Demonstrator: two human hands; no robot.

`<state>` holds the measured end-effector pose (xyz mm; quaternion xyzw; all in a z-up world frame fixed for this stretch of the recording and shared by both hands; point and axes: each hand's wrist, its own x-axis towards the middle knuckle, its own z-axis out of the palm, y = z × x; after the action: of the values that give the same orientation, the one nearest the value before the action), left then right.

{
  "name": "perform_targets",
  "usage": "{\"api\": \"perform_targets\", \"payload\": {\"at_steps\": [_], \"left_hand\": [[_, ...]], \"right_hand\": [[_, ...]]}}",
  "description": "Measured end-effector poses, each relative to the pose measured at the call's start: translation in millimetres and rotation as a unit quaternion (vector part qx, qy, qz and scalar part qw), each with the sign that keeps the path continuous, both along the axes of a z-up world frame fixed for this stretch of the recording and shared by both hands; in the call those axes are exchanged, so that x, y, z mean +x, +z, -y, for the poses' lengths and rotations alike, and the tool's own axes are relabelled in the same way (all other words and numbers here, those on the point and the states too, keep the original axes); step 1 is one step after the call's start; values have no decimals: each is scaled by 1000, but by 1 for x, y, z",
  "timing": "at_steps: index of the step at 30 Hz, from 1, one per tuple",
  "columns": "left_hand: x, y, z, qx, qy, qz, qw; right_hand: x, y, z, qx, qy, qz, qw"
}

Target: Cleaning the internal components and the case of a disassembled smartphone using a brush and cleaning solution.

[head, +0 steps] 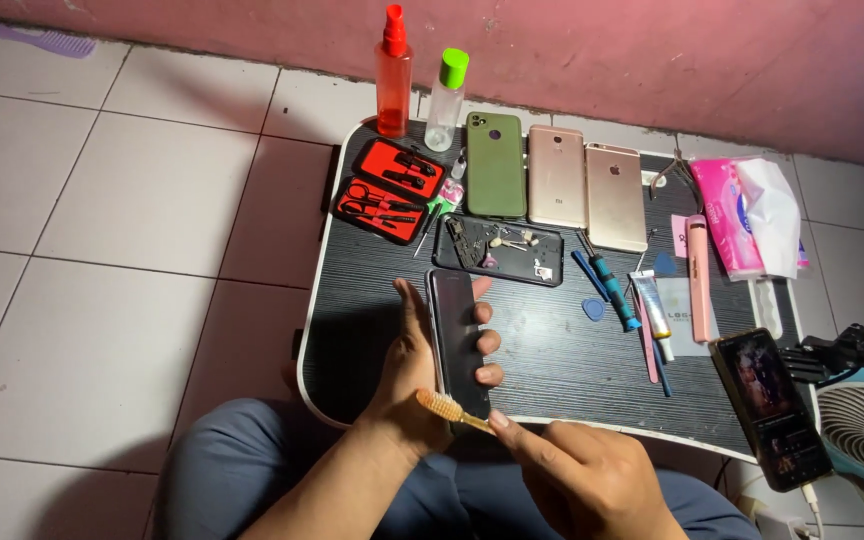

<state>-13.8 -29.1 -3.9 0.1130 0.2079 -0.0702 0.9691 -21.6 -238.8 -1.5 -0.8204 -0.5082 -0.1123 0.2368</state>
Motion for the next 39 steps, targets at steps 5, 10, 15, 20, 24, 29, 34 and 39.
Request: {"api": "perform_targets", "payload": {"at_steps": [5, 10, 15, 20, 24, 29, 34, 39], "left_hand": [[-4, -9, -17, -79, 4, 118, 990], [-7, 11, -23, -40, 37, 101, 993], [-4, 17, -22, 120, -1, 40, 992], [1, 31, -21, 183, -34, -150, 971], [-2, 9, -20, 256, -90, -53, 961], [6, -61, -23, 24, -158, 136, 978], [4, -64, -21, -117, -169, 141, 968], [-4, -23, -19, 122, -99, 95, 983]], "right_hand": [[-1, 1, 18, -11, 19, 8, 1000], [-11, -6, 20, 75, -61, -2, 995], [-22, -14, 10, 92, -81, -32, 992], [-16, -9, 16, 75, -67, -35, 994], [-1, 7, 11, 28, -1, 3, 1000], [31, 48, -5, -23, 60, 40, 997], [72, 72, -6, -86, -57, 51, 993], [71, 78, -8, -87, -106, 96, 986]]}}
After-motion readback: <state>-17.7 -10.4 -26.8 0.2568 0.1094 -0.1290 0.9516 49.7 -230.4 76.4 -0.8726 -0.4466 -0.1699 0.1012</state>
